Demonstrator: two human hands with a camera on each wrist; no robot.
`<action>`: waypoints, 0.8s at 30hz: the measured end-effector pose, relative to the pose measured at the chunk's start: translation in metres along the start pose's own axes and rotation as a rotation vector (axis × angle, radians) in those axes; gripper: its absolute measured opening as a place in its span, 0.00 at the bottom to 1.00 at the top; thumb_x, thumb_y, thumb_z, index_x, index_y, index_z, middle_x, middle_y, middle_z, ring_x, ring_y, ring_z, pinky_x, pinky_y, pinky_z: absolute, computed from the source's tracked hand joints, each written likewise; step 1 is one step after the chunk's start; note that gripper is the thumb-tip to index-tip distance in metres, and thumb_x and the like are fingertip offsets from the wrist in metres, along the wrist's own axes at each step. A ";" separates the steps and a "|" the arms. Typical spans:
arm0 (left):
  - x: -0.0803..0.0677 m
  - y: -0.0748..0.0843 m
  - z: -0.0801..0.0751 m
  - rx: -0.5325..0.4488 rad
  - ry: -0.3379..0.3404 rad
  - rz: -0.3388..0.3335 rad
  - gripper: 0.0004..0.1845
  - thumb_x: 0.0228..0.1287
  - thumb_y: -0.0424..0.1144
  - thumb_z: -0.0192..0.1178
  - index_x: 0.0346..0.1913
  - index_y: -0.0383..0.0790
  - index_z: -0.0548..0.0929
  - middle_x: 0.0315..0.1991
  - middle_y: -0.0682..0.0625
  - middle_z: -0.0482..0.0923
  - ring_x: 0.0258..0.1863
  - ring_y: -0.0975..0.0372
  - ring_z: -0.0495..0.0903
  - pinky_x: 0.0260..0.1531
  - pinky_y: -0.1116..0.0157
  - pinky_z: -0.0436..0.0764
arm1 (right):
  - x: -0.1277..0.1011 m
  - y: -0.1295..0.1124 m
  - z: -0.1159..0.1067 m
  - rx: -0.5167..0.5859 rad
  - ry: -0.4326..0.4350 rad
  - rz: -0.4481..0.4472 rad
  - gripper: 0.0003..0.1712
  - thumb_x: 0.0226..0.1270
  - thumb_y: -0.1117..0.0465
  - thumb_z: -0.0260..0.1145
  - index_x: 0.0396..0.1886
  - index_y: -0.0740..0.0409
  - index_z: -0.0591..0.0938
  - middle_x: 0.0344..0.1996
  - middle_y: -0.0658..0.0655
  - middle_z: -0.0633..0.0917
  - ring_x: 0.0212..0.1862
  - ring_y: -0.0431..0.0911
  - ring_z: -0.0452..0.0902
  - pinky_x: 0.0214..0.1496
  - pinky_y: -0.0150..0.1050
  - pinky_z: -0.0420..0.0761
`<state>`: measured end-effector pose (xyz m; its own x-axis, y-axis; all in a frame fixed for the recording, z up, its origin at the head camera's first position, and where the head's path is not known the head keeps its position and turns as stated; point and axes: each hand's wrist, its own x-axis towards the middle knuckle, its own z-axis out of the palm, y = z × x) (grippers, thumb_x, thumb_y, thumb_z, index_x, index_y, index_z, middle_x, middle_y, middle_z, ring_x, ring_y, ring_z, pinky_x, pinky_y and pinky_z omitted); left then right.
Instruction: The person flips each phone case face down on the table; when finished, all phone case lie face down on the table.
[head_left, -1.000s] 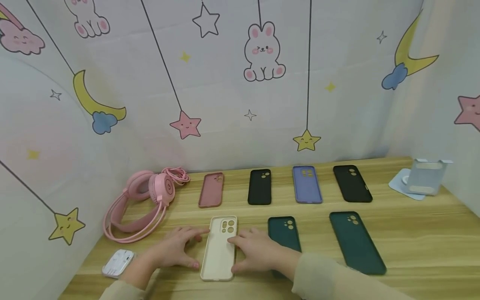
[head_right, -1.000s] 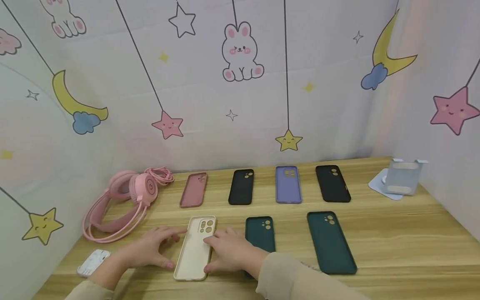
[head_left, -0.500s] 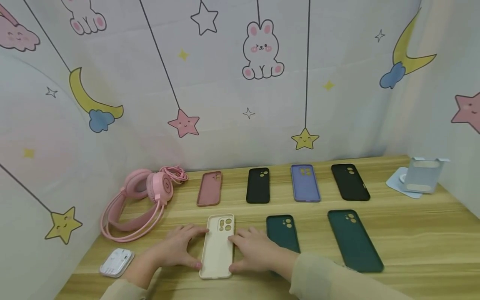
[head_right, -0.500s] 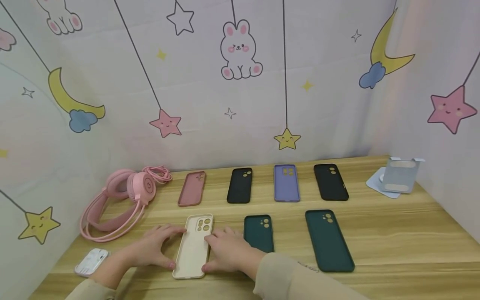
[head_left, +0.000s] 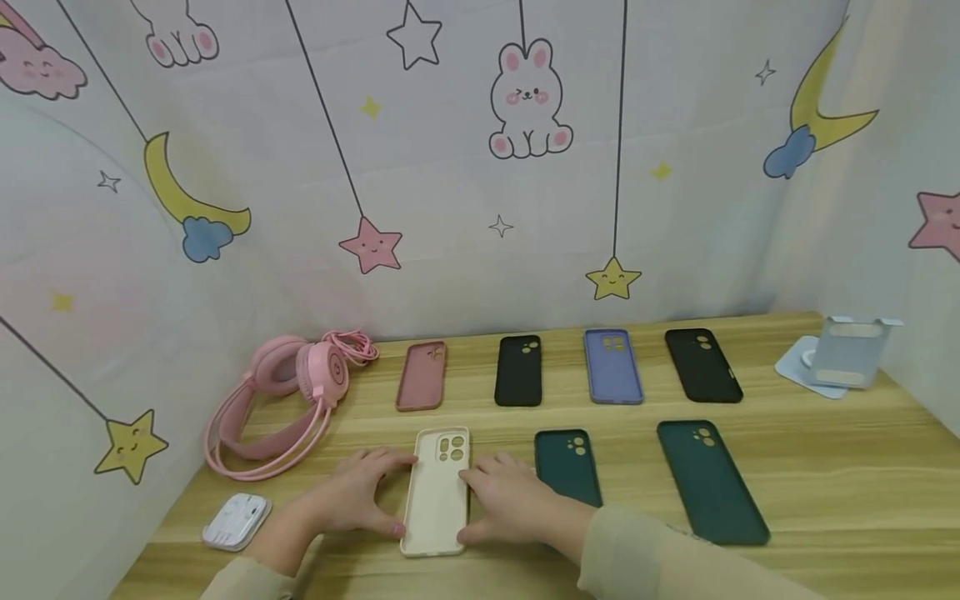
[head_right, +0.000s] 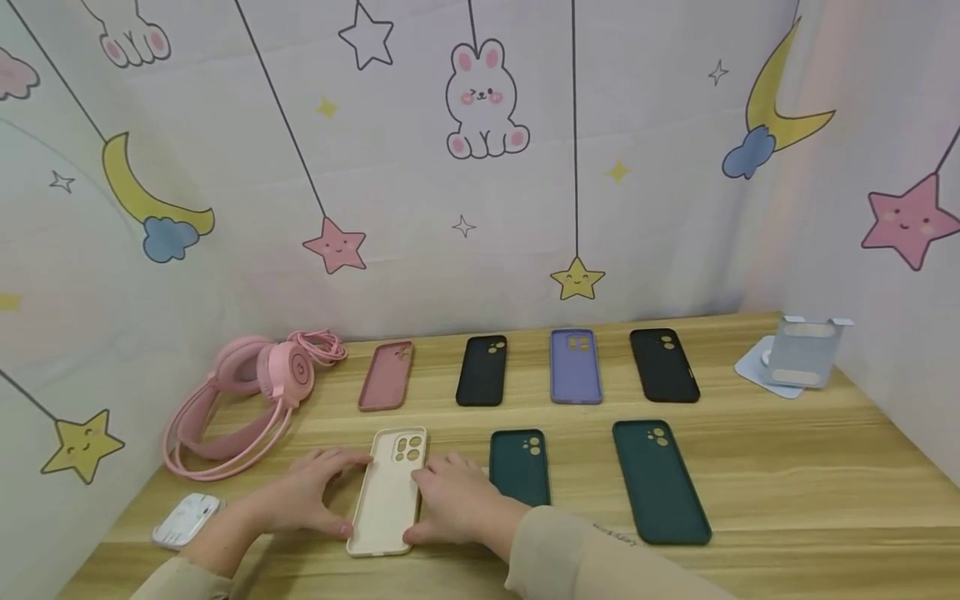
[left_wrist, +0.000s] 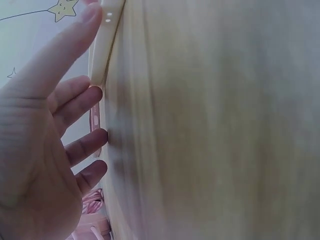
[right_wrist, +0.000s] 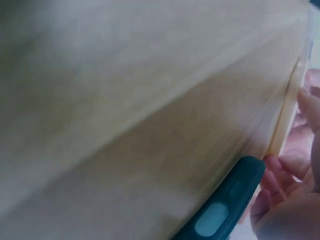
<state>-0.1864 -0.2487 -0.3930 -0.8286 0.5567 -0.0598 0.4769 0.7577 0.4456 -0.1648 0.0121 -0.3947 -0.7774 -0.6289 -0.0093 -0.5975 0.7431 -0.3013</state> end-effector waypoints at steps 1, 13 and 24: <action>0.000 0.000 0.000 -0.007 0.001 0.002 0.49 0.36 0.63 0.72 0.62 0.42 0.71 0.59 0.45 0.70 0.58 0.42 0.63 0.54 0.38 0.58 | 0.000 0.000 0.000 0.002 -0.005 -0.001 0.41 0.49 0.35 0.69 0.59 0.55 0.76 0.52 0.51 0.75 0.51 0.47 0.68 0.51 0.47 0.71; -0.004 -0.002 0.002 -0.127 0.023 -0.010 0.51 0.35 0.61 0.74 0.65 0.42 0.68 0.62 0.46 0.68 0.60 0.42 0.60 0.56 0.39 0.59 | 0.002 0.004 -0.001 0.028 -0.044 -0.026 0.44 0.51 0.36 0.69 0.61 0.59 0.73 0.54 0.54 0.74 0.55 0.48 0.67 0.55 0.46 0.70; -0.003 -0.001 0.001 -0.239 0.032 0.010 0.49 0.41 0.55 0.74 0.68 0.47 0.64 0.65 0.48 0.65 0.60 0.45 0.60 0.53 0.41 0.62 | 0.000 0.009 0.002 0.088 0.034 -0.081 0.47 0.49 0.40 0.72 0.61 0.65 0.71 0.51 0.56 0.72 0.52 0.43 0.69 0.55 0.36 0.71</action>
<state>-0.1846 -0.2511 -0.3939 -0.8347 0.5501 -0.0274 0.4057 0.6477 0.6449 -0.1701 0.0184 -0.3999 -0.7347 -0.6766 0.0500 -0.6399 0.6666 -0.3823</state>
